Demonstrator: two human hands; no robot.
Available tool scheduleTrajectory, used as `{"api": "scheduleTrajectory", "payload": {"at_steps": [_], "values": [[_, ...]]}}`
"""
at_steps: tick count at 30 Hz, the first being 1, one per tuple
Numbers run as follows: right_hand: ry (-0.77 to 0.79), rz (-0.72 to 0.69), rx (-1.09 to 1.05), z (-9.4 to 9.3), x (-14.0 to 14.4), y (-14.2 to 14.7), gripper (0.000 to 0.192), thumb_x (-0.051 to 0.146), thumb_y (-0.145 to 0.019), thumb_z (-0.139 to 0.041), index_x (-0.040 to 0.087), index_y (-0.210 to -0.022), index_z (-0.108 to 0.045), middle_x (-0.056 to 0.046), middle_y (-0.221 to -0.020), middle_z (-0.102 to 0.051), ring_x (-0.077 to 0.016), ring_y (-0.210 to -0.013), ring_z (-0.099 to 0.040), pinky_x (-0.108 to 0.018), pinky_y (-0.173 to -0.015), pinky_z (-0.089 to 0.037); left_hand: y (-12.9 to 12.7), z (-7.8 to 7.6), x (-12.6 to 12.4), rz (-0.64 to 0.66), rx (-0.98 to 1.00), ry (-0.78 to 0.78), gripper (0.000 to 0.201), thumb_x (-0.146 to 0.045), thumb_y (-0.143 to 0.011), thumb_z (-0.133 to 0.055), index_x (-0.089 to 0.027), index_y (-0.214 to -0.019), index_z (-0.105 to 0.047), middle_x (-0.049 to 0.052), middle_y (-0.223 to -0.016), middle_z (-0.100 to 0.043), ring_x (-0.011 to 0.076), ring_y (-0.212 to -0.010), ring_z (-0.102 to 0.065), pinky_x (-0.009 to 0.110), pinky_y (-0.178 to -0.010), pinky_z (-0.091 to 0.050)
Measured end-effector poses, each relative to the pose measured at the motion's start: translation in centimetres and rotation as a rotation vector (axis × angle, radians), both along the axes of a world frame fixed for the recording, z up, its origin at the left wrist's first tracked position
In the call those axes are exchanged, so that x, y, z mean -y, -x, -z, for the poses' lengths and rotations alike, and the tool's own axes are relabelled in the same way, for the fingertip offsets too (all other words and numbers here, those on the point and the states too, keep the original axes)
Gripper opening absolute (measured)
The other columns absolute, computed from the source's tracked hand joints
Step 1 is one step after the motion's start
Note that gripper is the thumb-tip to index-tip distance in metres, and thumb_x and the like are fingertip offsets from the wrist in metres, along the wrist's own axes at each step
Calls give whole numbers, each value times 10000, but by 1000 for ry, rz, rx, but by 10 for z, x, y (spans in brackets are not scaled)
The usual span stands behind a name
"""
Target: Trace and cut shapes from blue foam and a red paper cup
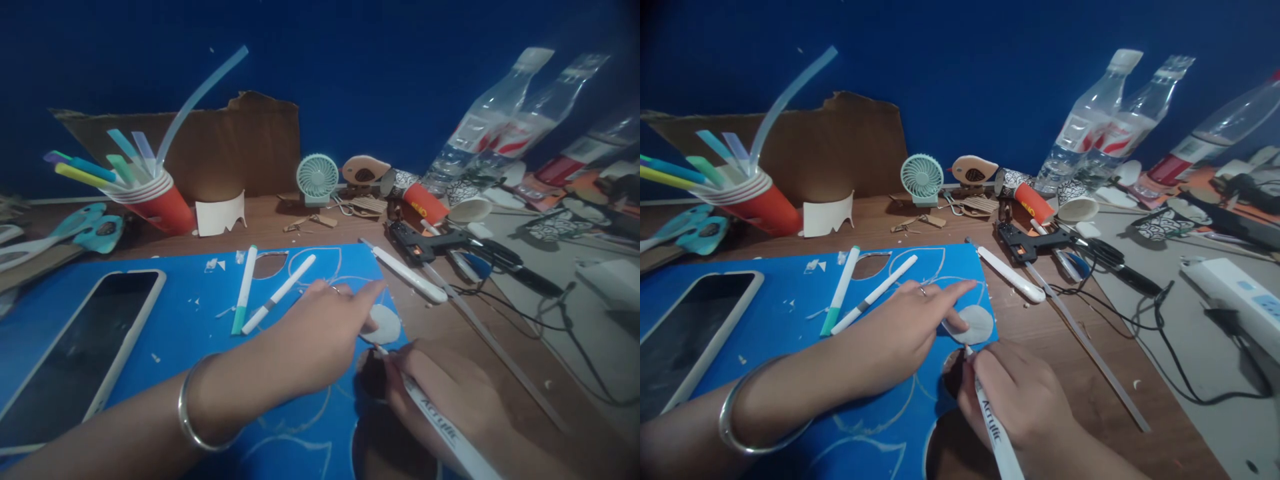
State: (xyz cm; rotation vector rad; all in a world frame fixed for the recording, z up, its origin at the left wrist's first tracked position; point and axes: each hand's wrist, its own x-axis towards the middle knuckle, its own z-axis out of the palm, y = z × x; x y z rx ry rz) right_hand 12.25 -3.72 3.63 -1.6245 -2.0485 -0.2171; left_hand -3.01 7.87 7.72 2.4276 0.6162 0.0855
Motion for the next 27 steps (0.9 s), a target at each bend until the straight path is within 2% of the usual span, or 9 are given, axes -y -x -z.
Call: {"api": "scheduleTrajectory", "payload": {"at_steps": [5,9,14,22,27], "values": [[-18,-22,-31,-4,1,-2,215,145,-772,-511,189,-562,-497,15,-504,-498,-116,-469,-472,-243,-487,-335,-1,-1,1,6,-17,-14,745,27,-640,-370,-237,-1325,-240,-21,-998,-652,211,-918,-505,362,-788,-339],[-49,-37,-55,1,2,0,181,131,-756,-547,190,-589,-510,20,-531,-518,-109,-502,-488,-229,-523,-352,-2,0,1,2,-10,-11,715,1,-664,-379,-240,-1324,-243,-26,-1002,-653,210,-916,-509,369,-796,-337],[-15,-60,-47,6,0,0,152,132,-754,-550,189,-614,-533,9,-561,-534,-123,-531,-504,-237,-531,-354,-2,1,1,-8,-14,-11,738,21,-647,-364,-251,-1324,-246,-28,-1002,-652,200,-919,-513,362,-796,-338],[-14,68,-76,-9,-4,-2,199,169,-746,-490,200,-550,-484,29,-462,-468,-123,-423,-461,-242,-461,-332,-2,1,1,3,-10,-48,675,-39,-708,-388,-247,-1331,-230,-24,-969,-660,223,-934,-511,388,-822,-326],[-26,105,-141,-10,-5,-7,184,166,-702,-498,204,-522,-480,34,-439,-463,-115,-403,-466,-237,-439,-328,-2,0,2,7,-23,-46,681,-24,-712,-382,-257,-1333,-226,-22,-982,-653,221,-942,-511,388,-833,-323]]}}
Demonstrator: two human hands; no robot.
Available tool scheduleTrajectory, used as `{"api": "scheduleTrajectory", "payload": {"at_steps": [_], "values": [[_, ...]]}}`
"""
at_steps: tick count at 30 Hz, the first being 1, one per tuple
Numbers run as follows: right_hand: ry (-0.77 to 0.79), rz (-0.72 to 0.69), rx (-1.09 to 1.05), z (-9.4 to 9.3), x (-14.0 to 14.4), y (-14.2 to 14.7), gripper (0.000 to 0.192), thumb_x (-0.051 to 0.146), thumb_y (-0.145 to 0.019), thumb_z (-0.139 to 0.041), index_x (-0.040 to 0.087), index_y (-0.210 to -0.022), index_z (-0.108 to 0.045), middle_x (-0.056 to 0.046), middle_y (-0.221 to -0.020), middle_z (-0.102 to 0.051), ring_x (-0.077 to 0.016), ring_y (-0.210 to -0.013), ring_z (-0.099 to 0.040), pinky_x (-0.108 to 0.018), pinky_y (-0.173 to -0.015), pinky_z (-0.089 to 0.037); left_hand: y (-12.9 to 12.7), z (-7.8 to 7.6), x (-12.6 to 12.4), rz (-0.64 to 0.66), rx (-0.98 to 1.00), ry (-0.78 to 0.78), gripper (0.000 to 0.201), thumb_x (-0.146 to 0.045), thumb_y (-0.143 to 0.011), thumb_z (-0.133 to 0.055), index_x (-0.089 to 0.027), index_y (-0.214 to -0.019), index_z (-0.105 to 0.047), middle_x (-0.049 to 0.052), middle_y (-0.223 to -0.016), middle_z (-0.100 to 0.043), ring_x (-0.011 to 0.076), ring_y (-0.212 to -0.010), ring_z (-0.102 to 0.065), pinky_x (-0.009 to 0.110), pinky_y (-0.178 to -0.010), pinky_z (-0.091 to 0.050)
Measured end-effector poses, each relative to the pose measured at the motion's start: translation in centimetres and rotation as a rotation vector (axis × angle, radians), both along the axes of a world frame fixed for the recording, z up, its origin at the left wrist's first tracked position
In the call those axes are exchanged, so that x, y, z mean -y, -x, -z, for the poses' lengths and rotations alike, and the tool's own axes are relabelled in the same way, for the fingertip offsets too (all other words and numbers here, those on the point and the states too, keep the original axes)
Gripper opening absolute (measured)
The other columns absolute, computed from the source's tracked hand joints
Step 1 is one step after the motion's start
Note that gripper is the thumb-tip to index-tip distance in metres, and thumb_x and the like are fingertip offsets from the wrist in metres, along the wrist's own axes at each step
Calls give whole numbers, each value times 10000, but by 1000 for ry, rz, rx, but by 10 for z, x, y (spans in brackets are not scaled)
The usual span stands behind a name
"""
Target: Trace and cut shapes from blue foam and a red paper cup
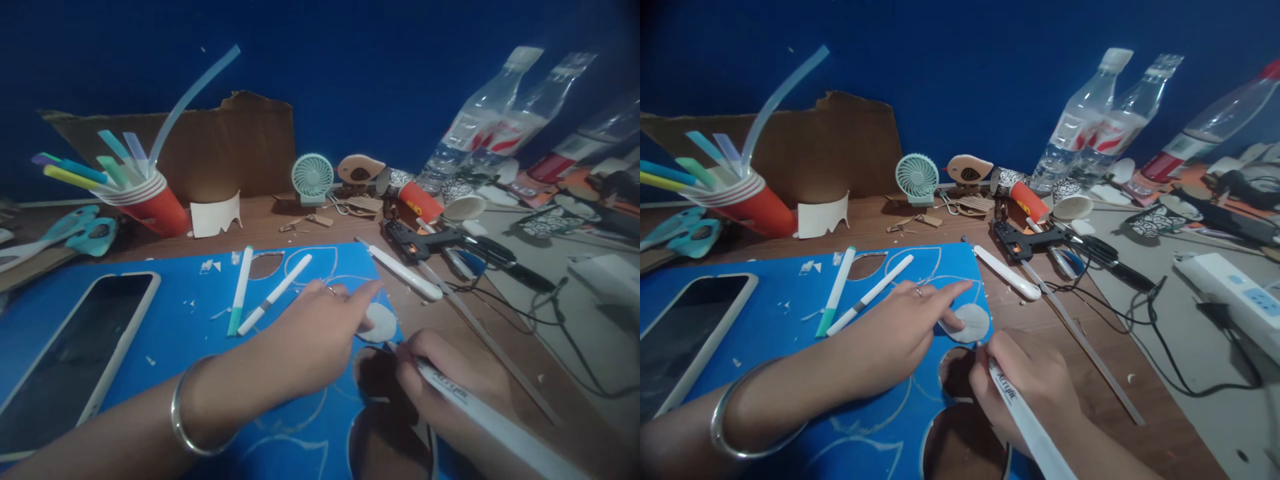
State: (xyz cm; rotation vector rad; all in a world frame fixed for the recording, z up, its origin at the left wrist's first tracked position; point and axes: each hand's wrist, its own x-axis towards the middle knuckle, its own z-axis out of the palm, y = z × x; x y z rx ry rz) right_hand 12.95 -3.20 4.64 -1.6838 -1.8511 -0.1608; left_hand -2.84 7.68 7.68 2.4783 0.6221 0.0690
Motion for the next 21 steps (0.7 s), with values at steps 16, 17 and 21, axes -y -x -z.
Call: {"api": "scheduleTrajectory", "payload": {"at_steps": [16,17,21], "values": [[92,-40,-119,-4,0,0,187,186,-752,-506,203,-567,-523,36,-477,-507,-91,-436,-480,-211,-472,-359,0,-2,0,9,-8,-5,684,-14,-706,-383,-242,-1332,-227,-8,-985,-654,229,-943,-516,392,-830,-336],[89,-39,-112,-4,0,-1,187,185,-750,-503,203,-566,-523,37,-473,-506,-91,-433,-481,-210,-462,-353,0,-2,0,7,-9,-6,685,-13,-704,-382,-239,-1332,-229,-6,-987,-652,229,-944,-517,390,-830,-337],[109,14,-133,-6,-3,-7,195,207,-741,-493,204,-548,-518,42,-457,-509,-90,-409,-483,-212,-437,-338,1,-3,1,1,-9,-4,711,12,-681,-367,-241,-1331,-232,-13,-994,-650,221,-938,-517,380,-821,-346]]}}
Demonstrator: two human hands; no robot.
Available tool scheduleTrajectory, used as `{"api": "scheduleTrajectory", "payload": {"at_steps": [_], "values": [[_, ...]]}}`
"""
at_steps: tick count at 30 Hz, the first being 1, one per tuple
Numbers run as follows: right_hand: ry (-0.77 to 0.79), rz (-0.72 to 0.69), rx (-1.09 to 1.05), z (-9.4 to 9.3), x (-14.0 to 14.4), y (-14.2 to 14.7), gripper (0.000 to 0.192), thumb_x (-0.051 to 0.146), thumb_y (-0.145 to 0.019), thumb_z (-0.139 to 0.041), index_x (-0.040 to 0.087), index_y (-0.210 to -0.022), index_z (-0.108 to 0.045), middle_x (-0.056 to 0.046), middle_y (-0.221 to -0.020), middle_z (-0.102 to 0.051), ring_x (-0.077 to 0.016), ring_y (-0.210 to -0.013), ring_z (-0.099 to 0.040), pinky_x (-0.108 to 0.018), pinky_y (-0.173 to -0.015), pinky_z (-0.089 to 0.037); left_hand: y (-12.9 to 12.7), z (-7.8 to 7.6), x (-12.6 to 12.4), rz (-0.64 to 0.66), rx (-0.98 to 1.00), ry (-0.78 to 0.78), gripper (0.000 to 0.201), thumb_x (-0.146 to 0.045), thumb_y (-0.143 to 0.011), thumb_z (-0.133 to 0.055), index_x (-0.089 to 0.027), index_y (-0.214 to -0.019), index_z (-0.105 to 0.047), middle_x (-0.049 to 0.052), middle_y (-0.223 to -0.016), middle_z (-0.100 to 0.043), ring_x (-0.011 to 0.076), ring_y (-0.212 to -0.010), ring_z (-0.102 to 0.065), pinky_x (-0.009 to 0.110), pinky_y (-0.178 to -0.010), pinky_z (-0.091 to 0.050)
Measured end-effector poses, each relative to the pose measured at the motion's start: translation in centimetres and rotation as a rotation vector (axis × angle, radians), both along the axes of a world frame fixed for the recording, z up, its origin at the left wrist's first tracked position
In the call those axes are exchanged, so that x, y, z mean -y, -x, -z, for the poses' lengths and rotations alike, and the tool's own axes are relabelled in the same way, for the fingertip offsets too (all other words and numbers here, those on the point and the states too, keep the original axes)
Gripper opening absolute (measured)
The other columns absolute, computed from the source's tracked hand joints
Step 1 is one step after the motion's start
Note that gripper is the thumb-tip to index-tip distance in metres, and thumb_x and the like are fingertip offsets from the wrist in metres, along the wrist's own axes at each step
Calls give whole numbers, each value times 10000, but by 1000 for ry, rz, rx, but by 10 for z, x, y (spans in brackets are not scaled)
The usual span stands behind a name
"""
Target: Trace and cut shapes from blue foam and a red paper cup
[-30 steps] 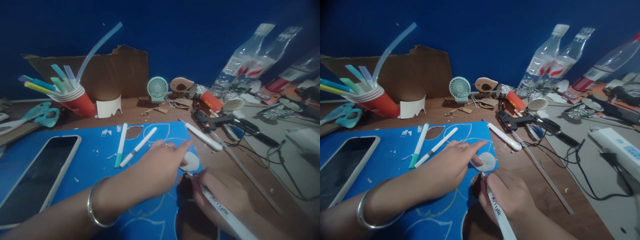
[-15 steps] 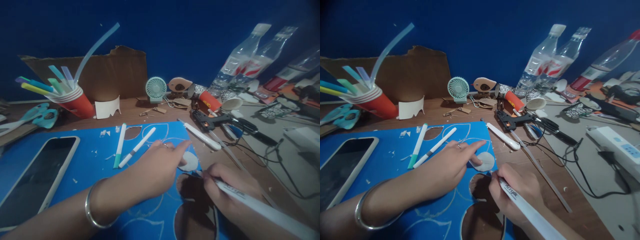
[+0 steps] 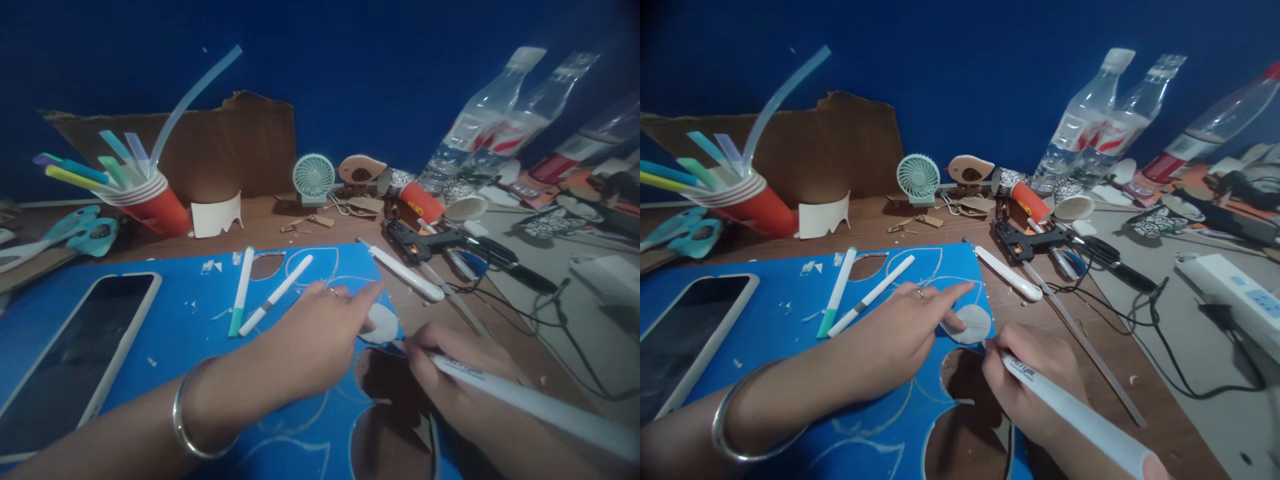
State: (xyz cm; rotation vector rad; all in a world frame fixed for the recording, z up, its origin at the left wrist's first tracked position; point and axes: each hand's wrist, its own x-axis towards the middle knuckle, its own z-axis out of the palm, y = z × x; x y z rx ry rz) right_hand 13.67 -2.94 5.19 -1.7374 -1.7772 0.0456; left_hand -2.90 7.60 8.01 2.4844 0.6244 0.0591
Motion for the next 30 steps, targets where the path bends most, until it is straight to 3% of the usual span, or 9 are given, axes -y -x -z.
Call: {"api": "scheduleTrajectory", "payload": {"at_steps": [9,21,30], "values": [[28,134,-98,-1,-1,-5,209,229,-718,-542,203,-513,-516,46,-431,-470,-89,-393,-448,-215,-432,-340,0,1,-1,6,-13,-14,710,-3,-680,-378,-240,-1331,-222,-12,-997,-654,230,-918,-516,403,-814,-354],[174,85,-274,2,-9,-14,239,241,-744,-513,197,-510,-484,50,-436,-481,-96,-408,-449,-201,-394,-338,0,2,-1,2,-20,23,708,13,-700,-357,-261,-1340,-226,0,-1029,-637,226,-974,-517,418,-870,-350],[233,274,-472,3,-21,-19,229,237,-702,-517,196,-483,-465,51,-413,-503,-117,-432,-476,-211,-413,-329,0,1,-2,12,-59,2,728,16,-708,-329,-264,-1365,-186,11,-1090,-613,229,-1025,-491,434,-902,-352]]}}
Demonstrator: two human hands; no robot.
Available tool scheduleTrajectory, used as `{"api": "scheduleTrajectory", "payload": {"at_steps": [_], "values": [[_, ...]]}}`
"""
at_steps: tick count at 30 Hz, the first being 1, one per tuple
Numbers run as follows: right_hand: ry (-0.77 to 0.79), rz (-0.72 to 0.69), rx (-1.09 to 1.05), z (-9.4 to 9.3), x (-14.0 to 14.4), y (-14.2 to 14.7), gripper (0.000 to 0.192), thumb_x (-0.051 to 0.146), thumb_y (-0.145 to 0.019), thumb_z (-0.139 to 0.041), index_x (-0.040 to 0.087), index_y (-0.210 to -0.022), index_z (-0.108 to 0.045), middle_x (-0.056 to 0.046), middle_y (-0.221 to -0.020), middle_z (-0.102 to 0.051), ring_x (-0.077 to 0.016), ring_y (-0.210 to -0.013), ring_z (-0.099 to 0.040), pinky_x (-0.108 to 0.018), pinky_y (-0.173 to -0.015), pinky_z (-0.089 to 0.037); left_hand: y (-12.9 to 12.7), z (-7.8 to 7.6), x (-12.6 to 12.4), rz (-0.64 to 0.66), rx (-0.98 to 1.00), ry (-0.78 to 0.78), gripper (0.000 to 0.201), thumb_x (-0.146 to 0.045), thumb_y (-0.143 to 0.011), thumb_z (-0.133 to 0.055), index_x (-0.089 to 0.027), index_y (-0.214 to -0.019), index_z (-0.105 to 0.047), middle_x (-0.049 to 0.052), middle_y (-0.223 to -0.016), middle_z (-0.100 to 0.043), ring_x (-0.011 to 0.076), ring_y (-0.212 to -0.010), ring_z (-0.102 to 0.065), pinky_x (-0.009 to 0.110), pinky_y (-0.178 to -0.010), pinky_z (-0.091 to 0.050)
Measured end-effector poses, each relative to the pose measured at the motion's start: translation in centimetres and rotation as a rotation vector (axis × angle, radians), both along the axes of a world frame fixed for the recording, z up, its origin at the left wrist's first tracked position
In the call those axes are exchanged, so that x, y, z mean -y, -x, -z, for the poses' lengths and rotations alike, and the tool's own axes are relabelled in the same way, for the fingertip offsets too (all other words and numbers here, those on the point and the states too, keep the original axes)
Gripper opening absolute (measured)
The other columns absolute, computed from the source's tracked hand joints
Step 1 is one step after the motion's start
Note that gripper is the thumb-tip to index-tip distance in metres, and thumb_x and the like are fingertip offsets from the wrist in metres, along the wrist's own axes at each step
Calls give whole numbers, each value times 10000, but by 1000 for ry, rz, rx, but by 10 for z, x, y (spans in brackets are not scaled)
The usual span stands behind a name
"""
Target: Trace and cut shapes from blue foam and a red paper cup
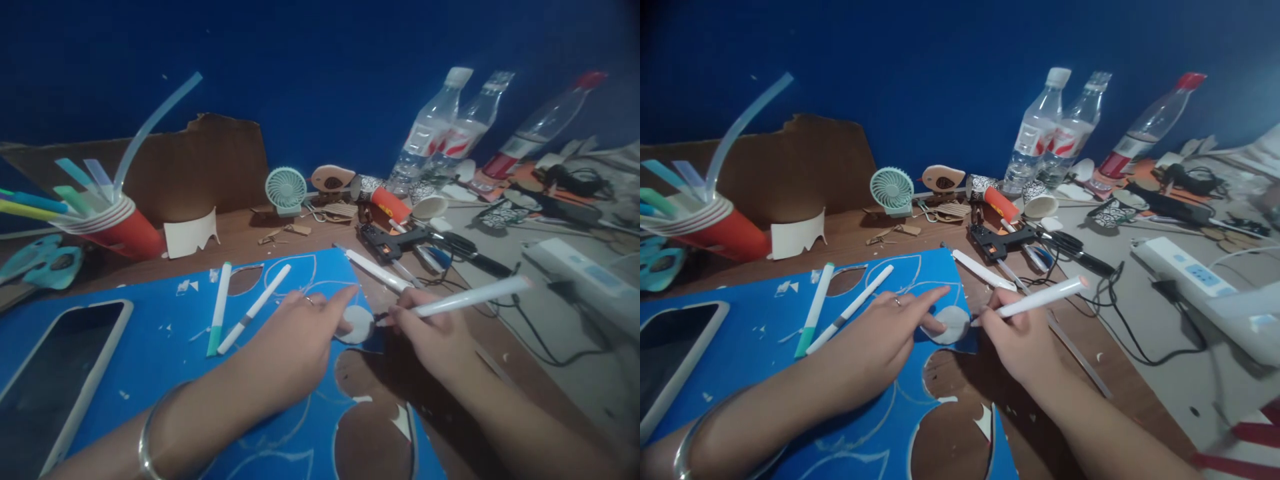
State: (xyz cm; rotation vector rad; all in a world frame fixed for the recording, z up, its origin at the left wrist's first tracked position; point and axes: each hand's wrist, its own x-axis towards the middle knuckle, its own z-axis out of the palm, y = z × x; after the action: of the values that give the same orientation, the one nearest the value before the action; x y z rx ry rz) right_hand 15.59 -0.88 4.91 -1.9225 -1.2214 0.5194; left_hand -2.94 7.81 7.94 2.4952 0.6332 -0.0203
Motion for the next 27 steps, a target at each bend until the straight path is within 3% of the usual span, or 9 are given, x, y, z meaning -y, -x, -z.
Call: {"api": "scheduleTrajectory", "payload": {"at_steps": [6,10,17,27], "values": [[-11,48,-141,3,-5,-4,225,238,-728,-512,194,-510,-477,56,-409,-500,-102,-383,-439,-210,-403,-315,-2,-2,2,-12,1,-66,688,1,-730,-304,-267,-1356,-205,18,-1059,-625,234,-957,-515,431,-834,-395],[-11,41,-162,5,-4,-4,235,272,-740,-518,191,-524,-472,55,-427,-489,-104,-407,-443,-212,-419,-322,-3,-5,3,-20,-18,-61,691,16,-734,-281,-279,-1355,-213,8,-1053,-630,228,-974,-513,446,-881,-373],[33,2,-115,3,-3,-3,219,277,-750,-502,189,-552,-470,59,-448,-490,-105,-438,-446,-215,-447,-320,-5,-10,3,-20,-48,-48,667,9,-746,-281,-265,-1352,-225,4,-1065,-632,230,-991,-504,473,-903,-360],[42,-29,-52,2,-1,-3,229,227,-716,-494,196,-501,-421,43,-479,-507,-125,-518,-471,-228,-493,-323,-3,-3,3,-23,-6,-82,688,21,-728,-289,-272,-1347,-229,-4,-1054,-630,226,-986,-503,459,-904,-362]]}}
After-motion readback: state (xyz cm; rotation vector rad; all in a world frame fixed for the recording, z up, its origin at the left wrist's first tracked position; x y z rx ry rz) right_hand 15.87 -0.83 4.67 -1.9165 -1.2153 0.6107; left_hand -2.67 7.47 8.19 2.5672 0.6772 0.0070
